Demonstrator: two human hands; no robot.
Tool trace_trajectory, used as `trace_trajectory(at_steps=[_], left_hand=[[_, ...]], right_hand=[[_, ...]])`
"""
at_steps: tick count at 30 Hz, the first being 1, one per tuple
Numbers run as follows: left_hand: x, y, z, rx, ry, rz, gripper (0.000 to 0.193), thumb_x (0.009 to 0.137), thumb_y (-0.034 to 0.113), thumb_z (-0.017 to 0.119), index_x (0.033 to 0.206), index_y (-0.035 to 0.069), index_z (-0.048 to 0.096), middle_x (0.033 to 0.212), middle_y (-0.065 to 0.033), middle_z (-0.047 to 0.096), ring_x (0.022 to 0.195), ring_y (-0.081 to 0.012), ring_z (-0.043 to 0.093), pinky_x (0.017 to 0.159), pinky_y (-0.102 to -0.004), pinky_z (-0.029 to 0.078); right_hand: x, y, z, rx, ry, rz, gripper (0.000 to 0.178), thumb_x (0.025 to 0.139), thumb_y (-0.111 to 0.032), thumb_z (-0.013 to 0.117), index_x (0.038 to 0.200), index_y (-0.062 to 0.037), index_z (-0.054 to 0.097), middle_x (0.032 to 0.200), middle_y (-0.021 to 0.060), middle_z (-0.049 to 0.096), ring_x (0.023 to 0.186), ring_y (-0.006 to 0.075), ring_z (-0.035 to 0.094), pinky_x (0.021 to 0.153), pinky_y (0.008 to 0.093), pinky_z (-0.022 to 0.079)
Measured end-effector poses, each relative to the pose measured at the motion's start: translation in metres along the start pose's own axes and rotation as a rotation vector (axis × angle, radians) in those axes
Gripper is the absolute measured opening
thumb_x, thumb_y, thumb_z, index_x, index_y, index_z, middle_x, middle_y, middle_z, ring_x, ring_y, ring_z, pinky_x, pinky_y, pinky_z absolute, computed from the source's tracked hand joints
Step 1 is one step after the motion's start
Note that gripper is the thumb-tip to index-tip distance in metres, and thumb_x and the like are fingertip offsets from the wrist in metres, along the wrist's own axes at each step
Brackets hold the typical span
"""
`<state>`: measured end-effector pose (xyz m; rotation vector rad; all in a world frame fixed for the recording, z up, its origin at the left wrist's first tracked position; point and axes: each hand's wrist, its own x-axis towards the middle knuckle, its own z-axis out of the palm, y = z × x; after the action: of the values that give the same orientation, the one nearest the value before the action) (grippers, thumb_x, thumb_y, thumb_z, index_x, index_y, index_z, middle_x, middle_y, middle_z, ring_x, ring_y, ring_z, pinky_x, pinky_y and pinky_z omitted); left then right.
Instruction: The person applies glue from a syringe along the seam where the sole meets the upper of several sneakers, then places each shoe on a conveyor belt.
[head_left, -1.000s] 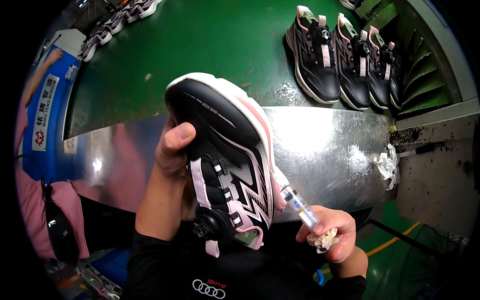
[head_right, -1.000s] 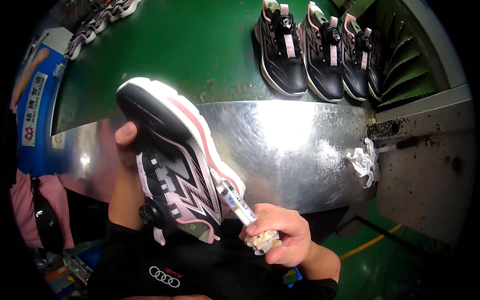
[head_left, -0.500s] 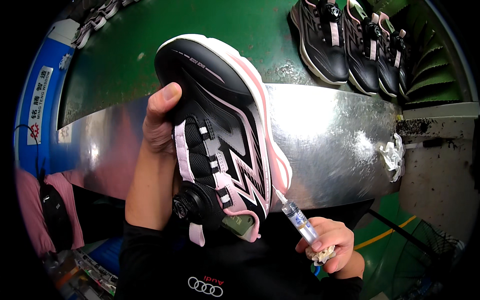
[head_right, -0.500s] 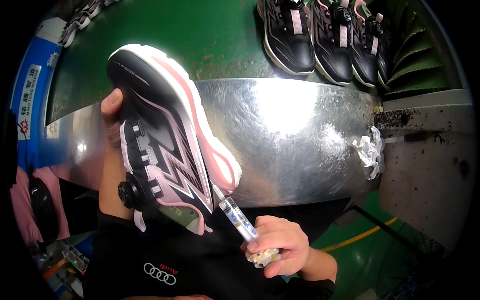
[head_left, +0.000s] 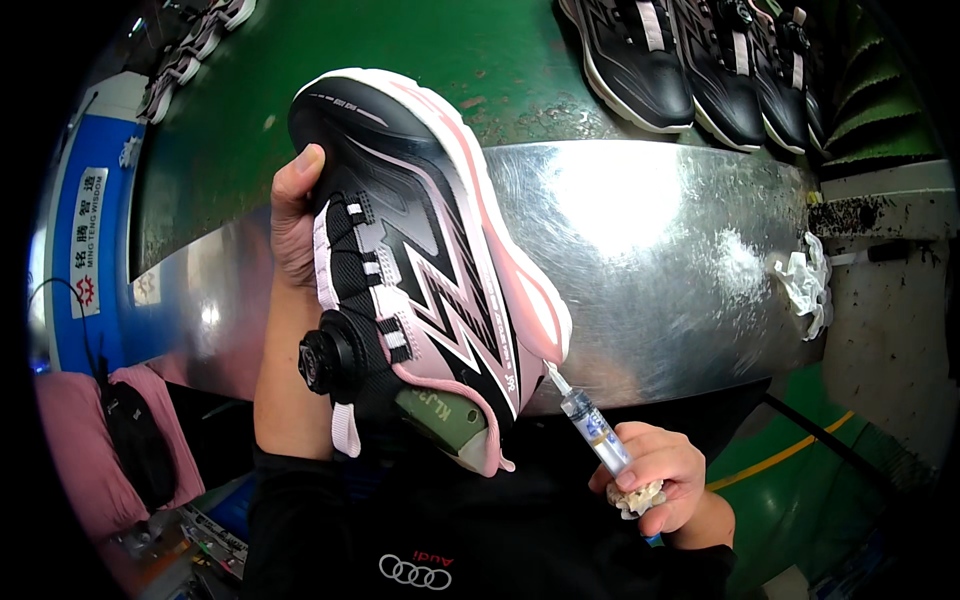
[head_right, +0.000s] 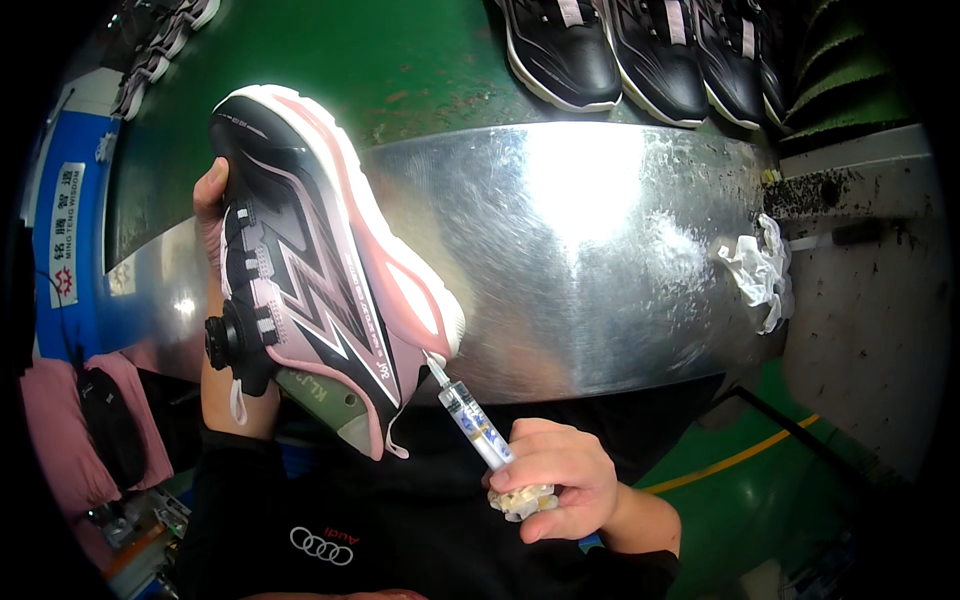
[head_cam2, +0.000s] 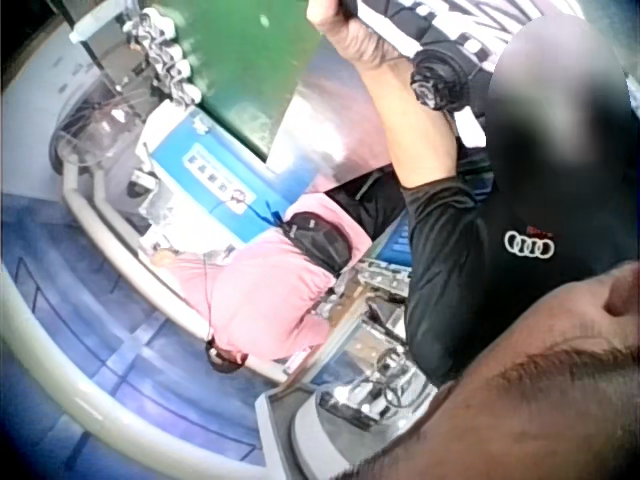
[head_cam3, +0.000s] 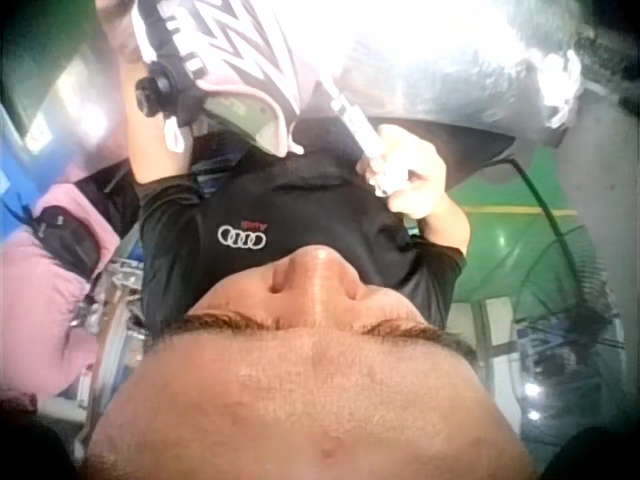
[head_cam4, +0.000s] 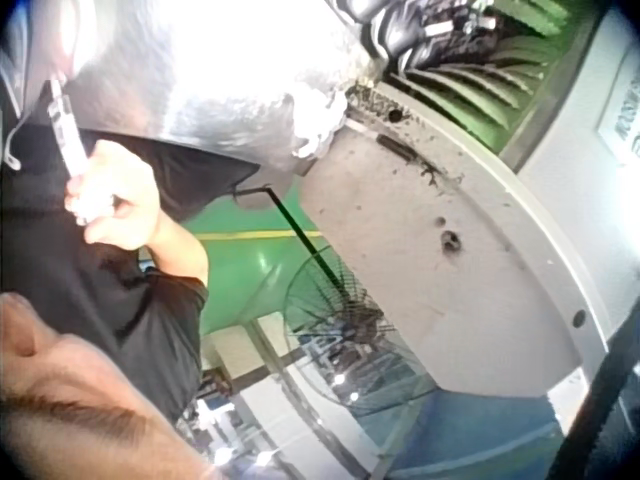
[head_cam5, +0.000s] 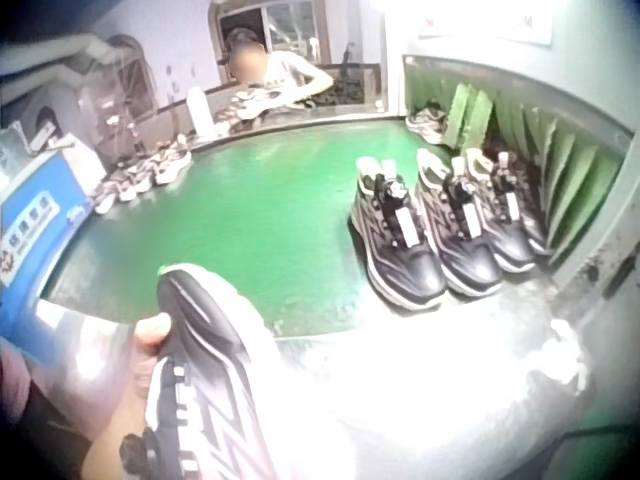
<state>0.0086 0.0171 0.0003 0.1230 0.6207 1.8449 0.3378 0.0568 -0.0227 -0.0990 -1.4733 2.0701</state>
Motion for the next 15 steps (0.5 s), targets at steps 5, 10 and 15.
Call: trace_trajectory(at_steps=[5,10,15], left_hand=[[0.005,0.011,-0.012,0.182,0.105,-0.011,0.041,0.081,0.028,0.06,0.109,-0.002,0.059,0.104,-0.0164,0.065,0.093,-0.0273,0.064,0.085,-0.0399,0.052],[-0.006,0.029,-0.03,0.289,0.112,-0.068,0.032,0.084,0.028,0.058,0.106,0.006,0.062,0.1,-0.0112,0.066,0.09,-0.0241,0.065,0.085,-0.0389,0.052],[-0.025,0.051,-0.056,0.594,0.258,0.043,0.044,0.084,0.017,0.052,0.122,-0.005,0.045,0.112,-0.0175,0.06,0.098,-0.0262,0.062,0.089,-0.0389,0.05]], right_hand=[[-0.004,0.005,-0.003,-0.008,0.029,-0.005,0.044,0.079,-0.036,0.071,0.1,0.0016,0.063,0.078,0.0112,0.065,0.058,0.0194,0.051,0.053,0.0302,0.037],[-0.002,0.009,-0.006,-0.008,0.037,0.011,0.042,0.079,-0.034,0.071,0.1,0.0017,0.063,0.077,0.0092,0.064,0.059,0.0184,0.051,0.054,0.03,0.038],[-0.001,0.013,-0.006,0.008,0.065,0.076,0.041,0.078,-0.03,0.073,0.102,0.0011,0.063,0.083,0.0093,0.064,0.063,0.0185,0.049,0.056,0.0298,0.039]])
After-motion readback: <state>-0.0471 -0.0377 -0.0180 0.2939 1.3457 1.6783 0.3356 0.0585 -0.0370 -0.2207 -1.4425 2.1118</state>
